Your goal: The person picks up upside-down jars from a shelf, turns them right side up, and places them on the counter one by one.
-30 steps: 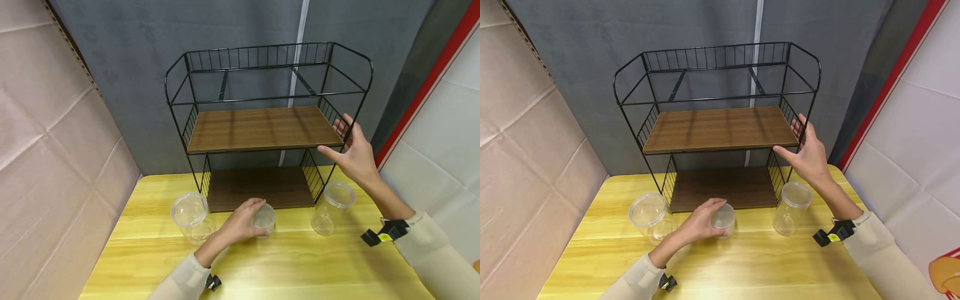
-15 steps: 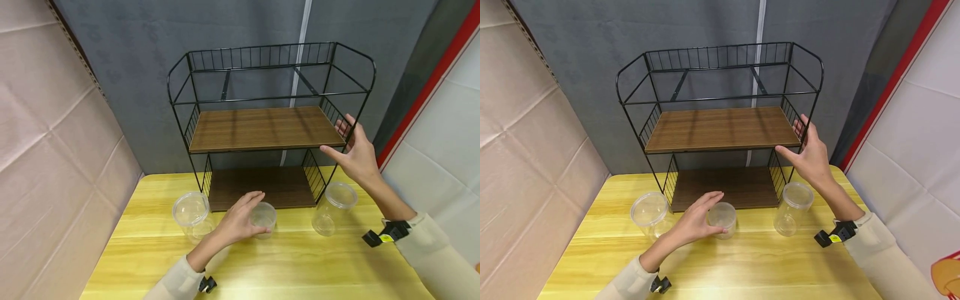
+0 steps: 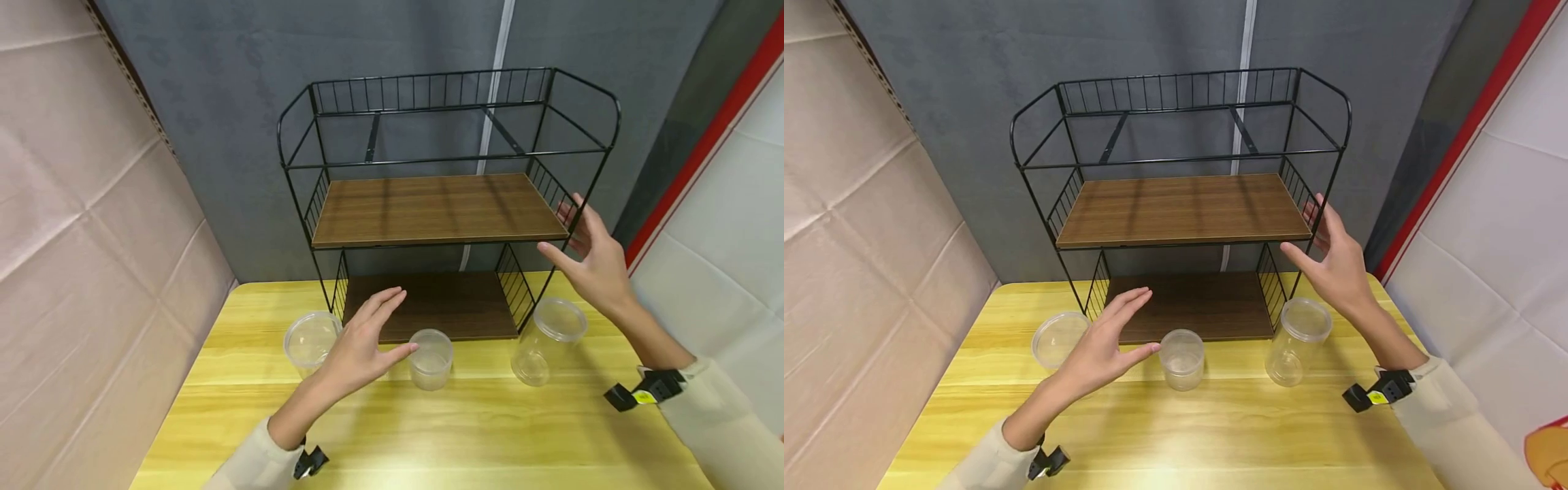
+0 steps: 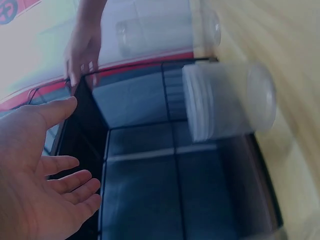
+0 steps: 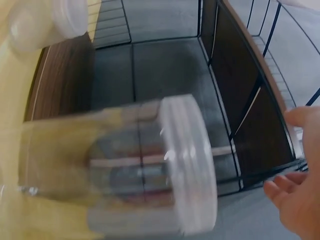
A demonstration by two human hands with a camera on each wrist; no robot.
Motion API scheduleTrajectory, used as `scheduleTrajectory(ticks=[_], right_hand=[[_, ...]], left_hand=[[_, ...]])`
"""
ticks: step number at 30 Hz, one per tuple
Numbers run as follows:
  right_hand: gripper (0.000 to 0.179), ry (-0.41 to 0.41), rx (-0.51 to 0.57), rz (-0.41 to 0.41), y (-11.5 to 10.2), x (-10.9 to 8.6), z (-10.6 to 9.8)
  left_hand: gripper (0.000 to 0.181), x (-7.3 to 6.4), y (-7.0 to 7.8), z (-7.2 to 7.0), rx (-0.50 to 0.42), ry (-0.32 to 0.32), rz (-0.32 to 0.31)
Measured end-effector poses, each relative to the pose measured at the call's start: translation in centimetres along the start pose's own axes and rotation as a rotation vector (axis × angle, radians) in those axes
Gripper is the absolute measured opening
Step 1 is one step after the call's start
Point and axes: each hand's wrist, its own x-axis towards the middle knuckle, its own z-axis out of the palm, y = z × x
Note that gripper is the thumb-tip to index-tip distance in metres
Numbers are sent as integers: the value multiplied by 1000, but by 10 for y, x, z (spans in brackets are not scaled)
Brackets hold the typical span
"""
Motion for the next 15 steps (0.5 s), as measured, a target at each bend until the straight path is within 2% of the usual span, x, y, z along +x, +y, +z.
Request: scheduleTrajectory(ticks=[7,11,15], right_hand=[[82,-29,33,-129,23,-11,-7],[82,-37,-4,-189,39,-19,-15],[77,-39,-52,-214,57,-22,-21]], left_hand=[[83,-10,-8,-33,28,57,-84],[81,-17,-13,-55,69,79,-124],[78,-23,-20,-78,120,109,-138]])
